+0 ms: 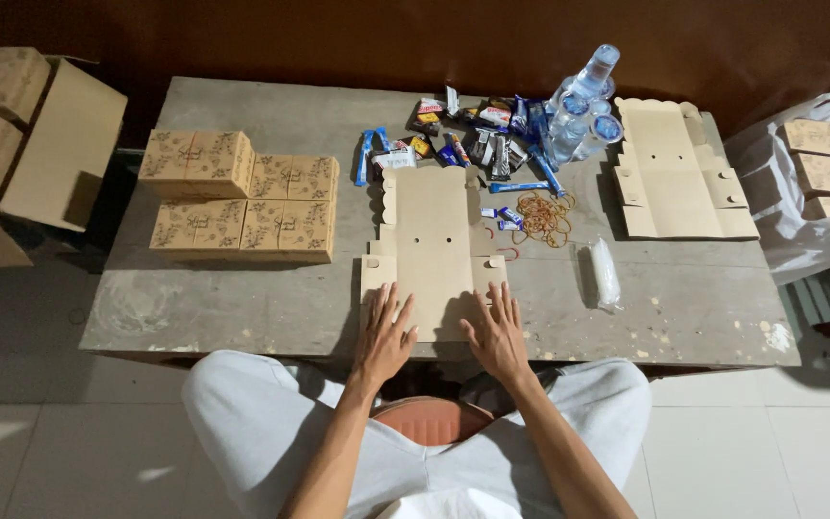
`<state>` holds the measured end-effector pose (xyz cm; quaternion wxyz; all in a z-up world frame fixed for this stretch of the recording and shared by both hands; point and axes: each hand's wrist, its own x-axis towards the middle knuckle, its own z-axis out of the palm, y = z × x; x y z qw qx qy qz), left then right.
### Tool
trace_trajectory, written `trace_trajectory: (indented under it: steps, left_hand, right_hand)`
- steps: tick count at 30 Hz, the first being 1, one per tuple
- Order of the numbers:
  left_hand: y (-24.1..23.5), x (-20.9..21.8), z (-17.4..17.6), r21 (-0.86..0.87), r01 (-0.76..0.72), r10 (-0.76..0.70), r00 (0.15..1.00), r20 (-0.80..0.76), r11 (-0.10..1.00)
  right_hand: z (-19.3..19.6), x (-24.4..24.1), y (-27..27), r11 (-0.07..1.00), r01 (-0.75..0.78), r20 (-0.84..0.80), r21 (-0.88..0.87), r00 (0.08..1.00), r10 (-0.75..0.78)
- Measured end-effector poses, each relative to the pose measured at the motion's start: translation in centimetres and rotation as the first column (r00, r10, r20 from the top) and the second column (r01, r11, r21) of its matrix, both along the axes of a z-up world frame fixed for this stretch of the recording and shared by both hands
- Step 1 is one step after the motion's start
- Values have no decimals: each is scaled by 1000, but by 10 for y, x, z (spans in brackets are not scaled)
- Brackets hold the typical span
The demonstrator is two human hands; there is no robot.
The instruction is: Folding a pre-cut cardboard sheet into a small box on a table.
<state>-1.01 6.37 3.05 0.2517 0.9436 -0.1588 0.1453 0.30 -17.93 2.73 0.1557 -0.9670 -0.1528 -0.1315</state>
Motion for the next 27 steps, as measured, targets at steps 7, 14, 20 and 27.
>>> trace_trajectory:
  steps: [7, 14, 20, 27]
  left_hand:
    - [3, 0, -18, 170, 0, 23, 991, -129, 985]
    - [7, -2, -5, 222, 76, -26, 976, -218, 972]
    - [14, 2, -11, 274, 156, -88, 966, -244, 949]
    - [38, 5, -31, 468, 286, -232, 957, -172, 836]
  right_hand:
    - [-40, 7, -18, 993, -13, -59, -116, 998, 6]
    - [-28, 3, -15, 987, -43, -105, -154, 994, 27]
    - [-24, 3, -22, 981, -161, -157, -111, 977, 142]
    - [-14, 3, -40, 926, -359, -123, -119, 931, 345]
